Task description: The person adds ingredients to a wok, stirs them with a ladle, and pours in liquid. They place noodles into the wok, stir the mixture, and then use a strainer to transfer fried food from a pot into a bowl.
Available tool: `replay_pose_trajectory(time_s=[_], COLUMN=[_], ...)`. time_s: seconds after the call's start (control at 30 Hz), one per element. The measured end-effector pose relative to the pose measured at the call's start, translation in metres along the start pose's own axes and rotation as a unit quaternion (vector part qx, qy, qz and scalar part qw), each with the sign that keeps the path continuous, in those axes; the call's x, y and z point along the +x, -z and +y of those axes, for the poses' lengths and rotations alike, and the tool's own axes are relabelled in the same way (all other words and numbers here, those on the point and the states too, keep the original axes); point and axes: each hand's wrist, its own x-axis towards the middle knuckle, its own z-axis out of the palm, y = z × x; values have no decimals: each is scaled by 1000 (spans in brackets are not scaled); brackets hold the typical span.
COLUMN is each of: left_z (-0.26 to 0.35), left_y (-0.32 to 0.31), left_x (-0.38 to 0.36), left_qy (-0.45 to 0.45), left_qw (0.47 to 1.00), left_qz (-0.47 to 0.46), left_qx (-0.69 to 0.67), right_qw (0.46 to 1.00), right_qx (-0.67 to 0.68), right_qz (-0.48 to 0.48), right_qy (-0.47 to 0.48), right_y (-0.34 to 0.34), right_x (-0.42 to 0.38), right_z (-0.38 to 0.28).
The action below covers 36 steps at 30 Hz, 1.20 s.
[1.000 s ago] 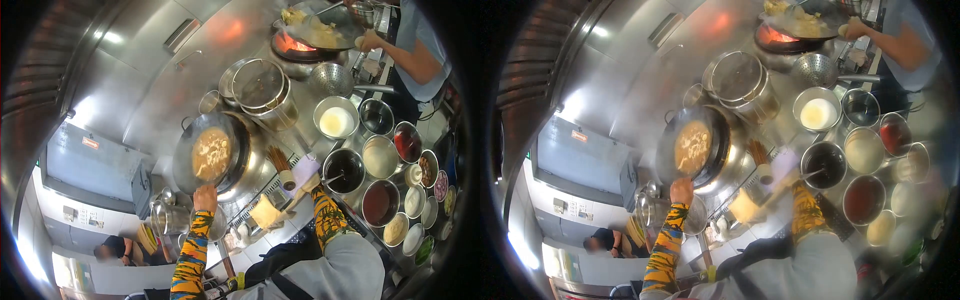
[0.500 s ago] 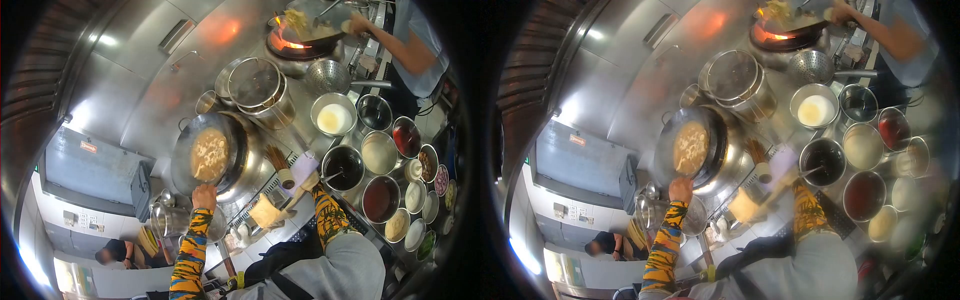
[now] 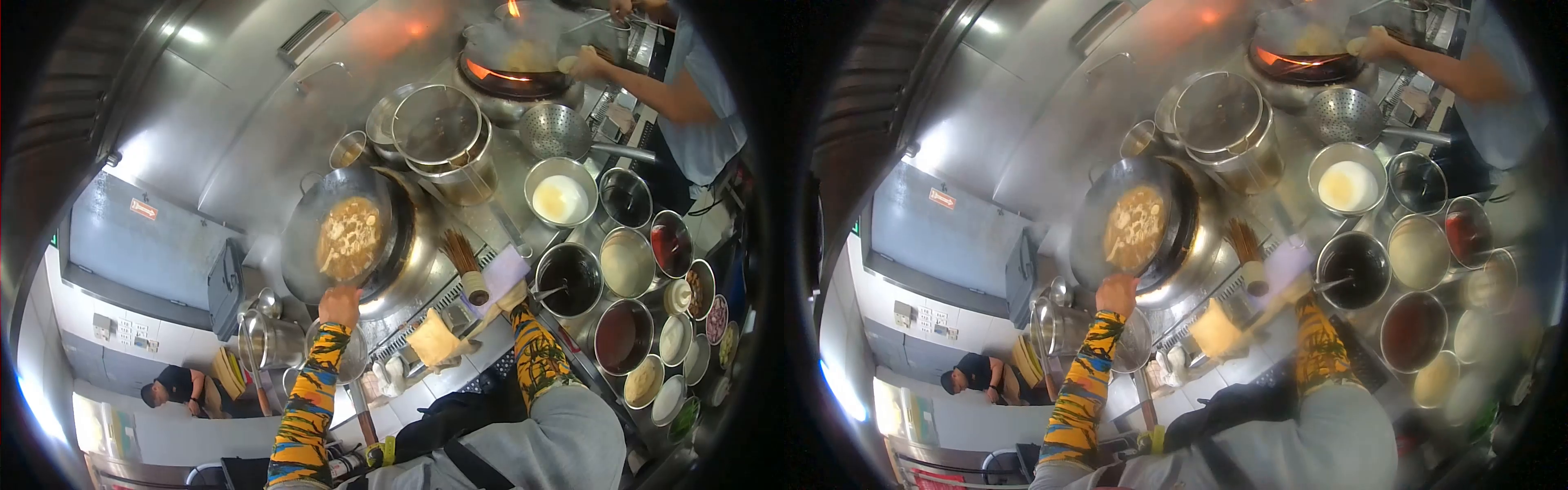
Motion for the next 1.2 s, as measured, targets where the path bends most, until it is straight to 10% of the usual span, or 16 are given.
replay_pose_trajectory(time_s=[1.2], left_z=[-15], left_y=[11], left_x=[8], left_qy=[-76], left_qw=[994], left_qz=[82], left_qx=[2], right_qw=[993], right_qx=[-4], right_qz=[-120], right_qy=[5], right_y=[27], right_x=[-9], right_z=[-7])
